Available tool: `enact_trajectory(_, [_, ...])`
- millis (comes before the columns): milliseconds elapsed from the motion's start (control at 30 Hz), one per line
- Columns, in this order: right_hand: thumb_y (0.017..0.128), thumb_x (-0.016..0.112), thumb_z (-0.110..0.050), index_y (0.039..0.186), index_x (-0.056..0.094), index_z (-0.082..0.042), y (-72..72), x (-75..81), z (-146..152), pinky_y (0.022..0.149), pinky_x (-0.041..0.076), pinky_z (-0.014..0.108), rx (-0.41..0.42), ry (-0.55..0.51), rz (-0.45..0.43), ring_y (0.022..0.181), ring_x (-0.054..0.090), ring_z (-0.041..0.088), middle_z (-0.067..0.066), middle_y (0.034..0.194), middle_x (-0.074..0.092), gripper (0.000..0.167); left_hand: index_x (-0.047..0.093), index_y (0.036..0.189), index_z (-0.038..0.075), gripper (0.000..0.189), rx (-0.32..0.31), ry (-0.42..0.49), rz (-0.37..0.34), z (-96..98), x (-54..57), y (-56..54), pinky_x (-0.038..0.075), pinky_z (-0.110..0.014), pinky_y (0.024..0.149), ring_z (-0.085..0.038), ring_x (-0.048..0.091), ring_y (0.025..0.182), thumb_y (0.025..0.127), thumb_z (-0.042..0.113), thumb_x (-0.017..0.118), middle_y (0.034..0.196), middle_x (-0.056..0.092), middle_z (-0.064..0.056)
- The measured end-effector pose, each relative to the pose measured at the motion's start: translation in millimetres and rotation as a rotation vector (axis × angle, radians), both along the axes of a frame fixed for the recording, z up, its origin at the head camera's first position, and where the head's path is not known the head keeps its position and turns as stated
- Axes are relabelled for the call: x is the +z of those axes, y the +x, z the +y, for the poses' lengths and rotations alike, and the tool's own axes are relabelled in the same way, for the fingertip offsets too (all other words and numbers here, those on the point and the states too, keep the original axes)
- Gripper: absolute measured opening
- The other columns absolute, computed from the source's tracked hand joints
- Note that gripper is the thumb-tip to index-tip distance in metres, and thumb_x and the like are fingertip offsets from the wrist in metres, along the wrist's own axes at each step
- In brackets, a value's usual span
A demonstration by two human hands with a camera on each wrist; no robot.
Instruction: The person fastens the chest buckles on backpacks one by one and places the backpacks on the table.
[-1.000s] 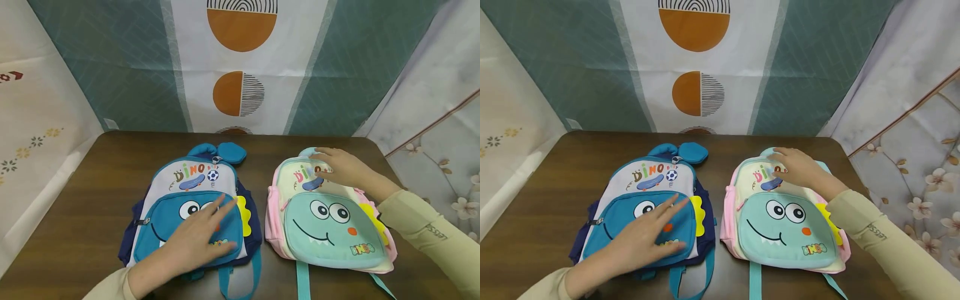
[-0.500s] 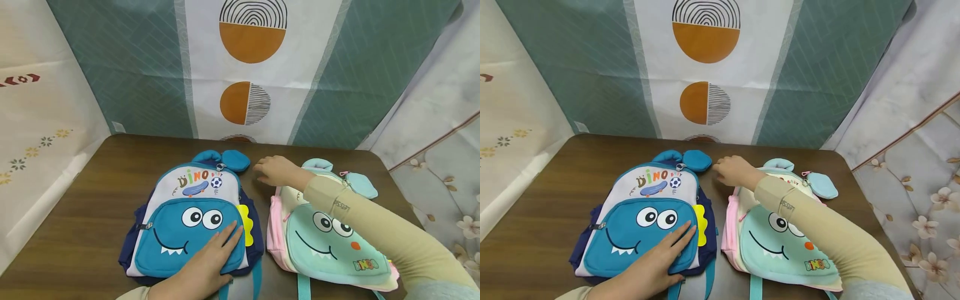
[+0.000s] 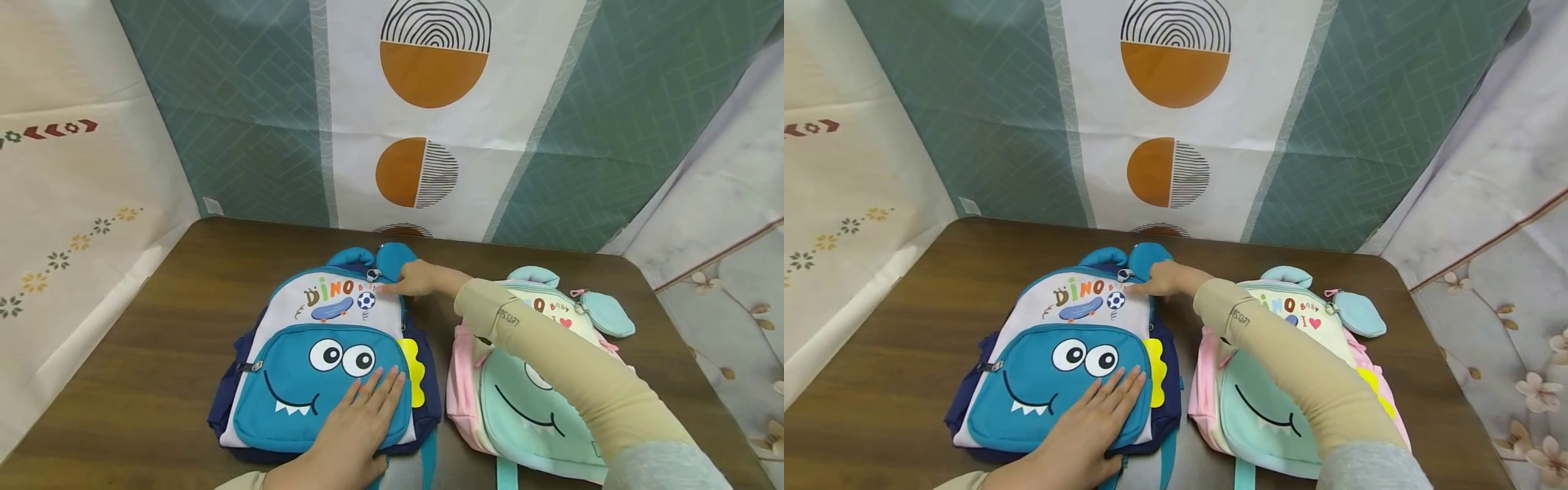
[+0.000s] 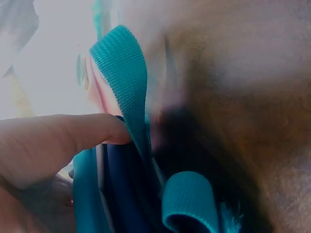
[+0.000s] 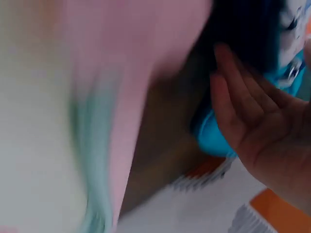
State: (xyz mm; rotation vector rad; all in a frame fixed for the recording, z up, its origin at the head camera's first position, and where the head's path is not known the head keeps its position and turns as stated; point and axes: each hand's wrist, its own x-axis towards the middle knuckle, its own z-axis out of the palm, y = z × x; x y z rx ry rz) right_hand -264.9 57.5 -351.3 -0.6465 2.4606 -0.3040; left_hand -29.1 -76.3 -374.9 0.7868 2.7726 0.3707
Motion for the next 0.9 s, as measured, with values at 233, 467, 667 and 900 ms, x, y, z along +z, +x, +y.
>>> enact_trajectory(233, [0.084, 0.068, -0.036, 0.124, 0.046, 0.002, 13.9, -1.8, -14, 0.066, 0.055, 0.027, -0.183, -0.076, -0.153, 0.075, 0.058, 0.019, 0.013, 0.103, 0.055, 0.059, 0.020, 0.149, 0.011, 0.094, 0.023, 0.088, -0.125, -7.3, 4.3, -6.6, 0.021, -0.054, 0.109, -0.026, 0.018, 0.142, 0.078, 0.046, 0.070, 0.155, 0.020, -0.005])
enact_trajectory(467, [0.078, 0.075, -0.027, 0.113, 0.046, 0.000, 31.7, 13.0, 1, 0.069, 0.055, 0.030, -0.261, -0.206, -0.042, 0.077, 0.055, 0.020, 0.011, 0.092, 0.053, 0.052, 0.016, 0.150, 0.010, 0.096, 0.063, 0.098, -0.152, -4.1, 12.9, -1.7, 0.016, -0.064, 0.106, -0.029, 0.011, 0.143, 0.082, 0.074, 0.039, 0.157, 0.010, -0.010])
enact_trajectory(667, [0.079, 0.072, -0.024, 0.114, 0.046, -0.005, 58.5, 39.1, 12, 0.057, 0.040, 0.025, -0.316, -0.464, 0.075, 0.064, 0.045, 0.018, 0.005, 0.072, 0.046, 0.047, 0.009, 0.151, 0.009, 0.089, 0.252, 0.254, -0.092, -2.5, 34.6, -9.6, 0.004, -0.067, 0.105, -0.033, -0.001, 0.143, 0.089, 0.068, 0.034, 0.157, 0.001, -0.011])
enact_trajectory(900, [0.078, 0.076, -0.021, 0.107, 0.061, -0.007, 103.5, 59.3, 7, 0.059, 0.048, 0.026, -0.361, -0.880, 0.299, 0.065, 0.053, 0.015, 0.002, 0.070, 0.057, 0.035, -0.010, 0.149, 0.013, 0.094, 0.416, 0.473, -0.057, -2.0, 67.9, -20.6, -0.007, -0.066, 0.104, -0.023, -0.018, 0.141, 0.090, 0.057, 0.049, 0.155, -0.015, -0.002])
